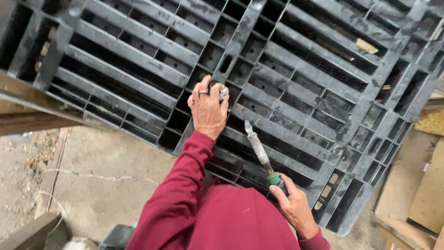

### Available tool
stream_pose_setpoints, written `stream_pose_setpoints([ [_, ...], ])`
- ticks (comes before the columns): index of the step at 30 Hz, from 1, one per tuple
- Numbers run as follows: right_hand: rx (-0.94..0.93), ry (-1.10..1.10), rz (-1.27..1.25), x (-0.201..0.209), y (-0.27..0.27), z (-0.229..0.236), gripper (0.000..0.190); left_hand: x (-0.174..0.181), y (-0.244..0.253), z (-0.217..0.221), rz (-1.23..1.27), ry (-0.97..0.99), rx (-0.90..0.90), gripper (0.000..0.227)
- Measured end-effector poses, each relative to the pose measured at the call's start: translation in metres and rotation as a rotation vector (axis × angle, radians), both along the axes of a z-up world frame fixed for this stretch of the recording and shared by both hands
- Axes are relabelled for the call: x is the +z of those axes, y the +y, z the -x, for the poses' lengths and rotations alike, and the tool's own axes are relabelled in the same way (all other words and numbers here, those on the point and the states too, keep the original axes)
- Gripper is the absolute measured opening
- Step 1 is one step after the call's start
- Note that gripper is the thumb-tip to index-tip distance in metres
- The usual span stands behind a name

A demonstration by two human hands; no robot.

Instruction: The person uses a handheld tool to scrape and clean the surface of a large black plastic crate. They move the tool across the grid-like structure, removing debris and residue from the plastic.

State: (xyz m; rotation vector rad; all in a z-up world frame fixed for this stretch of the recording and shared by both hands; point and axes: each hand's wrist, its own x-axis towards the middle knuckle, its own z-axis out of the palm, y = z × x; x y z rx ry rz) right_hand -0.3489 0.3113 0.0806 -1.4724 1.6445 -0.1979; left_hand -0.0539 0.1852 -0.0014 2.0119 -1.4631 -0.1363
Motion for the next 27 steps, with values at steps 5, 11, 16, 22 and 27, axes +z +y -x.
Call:
stream_pose_setpoints([
  [5, 0.009, -0.004, -0.032, 0.004, -0.005, 0.002, 0.045, -0.007, -0.001, 0.003, -0.046, 0.095, 0.011, 0.039],
  [11, 0.077, 0.038, -0.008, 0.011, -0.014, 0.005, 0.045, -0.009, -0.003, 0.002, -0.057, 0.103, 0.006, 0.044],
  [16, 0.085, 0.159, -0.085, 0.013, -0.015, 0.005, 0.049, -0.012, -0.003, 0.003, -0.084, 0.101, 0.013, 0.043],
  [22, 0.095, 0.023, 0.102, -0.001, -0.006, 0.014, 0.046, -0.013, -0.002, 0.002, -0.081, 0.094, 0.008, 0.044],
  [27, 0.075, 0.000, 0.151, -0.006, 0.002, 0.023, 0.045, -0.010, -0.001, 0.003, -0.104, 0.122, 0.015, 0.044],
])
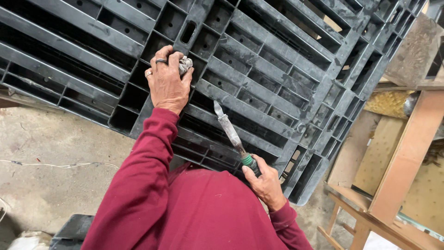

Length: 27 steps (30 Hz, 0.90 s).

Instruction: The person uses a handheld tool to scrape and clean the surface of a large black plastic crate. They move the tool across the grid-like structure, removing debris and residue from the plastic.

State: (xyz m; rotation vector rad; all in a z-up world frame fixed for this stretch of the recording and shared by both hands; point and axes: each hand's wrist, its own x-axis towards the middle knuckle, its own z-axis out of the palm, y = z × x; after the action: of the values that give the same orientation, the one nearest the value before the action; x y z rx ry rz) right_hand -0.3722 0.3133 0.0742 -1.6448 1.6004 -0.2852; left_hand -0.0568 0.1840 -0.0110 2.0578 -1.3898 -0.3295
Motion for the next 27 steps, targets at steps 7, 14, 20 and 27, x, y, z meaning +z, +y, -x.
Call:
stream_pose_setpoints([
  [7, 0.023, -0.032, 0.012, -0.002, -0.002, 0.001, 0.045, -0.002, -0.001, 0.000, -0.015, 0.000, -0.002, 0.045],
  [14, -0.014, 0.012, -0.052, 0.001, -0.005, -0.003, 0.045, -0.002, -0.001, 0.000, -0.018, 0.011, -0.001, 0.044],
  [20, -0.013, -0.014, -0.154, 0.013, -0.012, -0.007, 0.044, -0.002, -0.001, 0.000, -0.016, -0.011, 0.001, 0.045],
  [27, 0.005, -0.054, -0.172, 0.021, -0.016, -0.014, 0.044, -0.003, -0.002, 0.001, 0.001, 0.001, -0.006, 0.044],
])
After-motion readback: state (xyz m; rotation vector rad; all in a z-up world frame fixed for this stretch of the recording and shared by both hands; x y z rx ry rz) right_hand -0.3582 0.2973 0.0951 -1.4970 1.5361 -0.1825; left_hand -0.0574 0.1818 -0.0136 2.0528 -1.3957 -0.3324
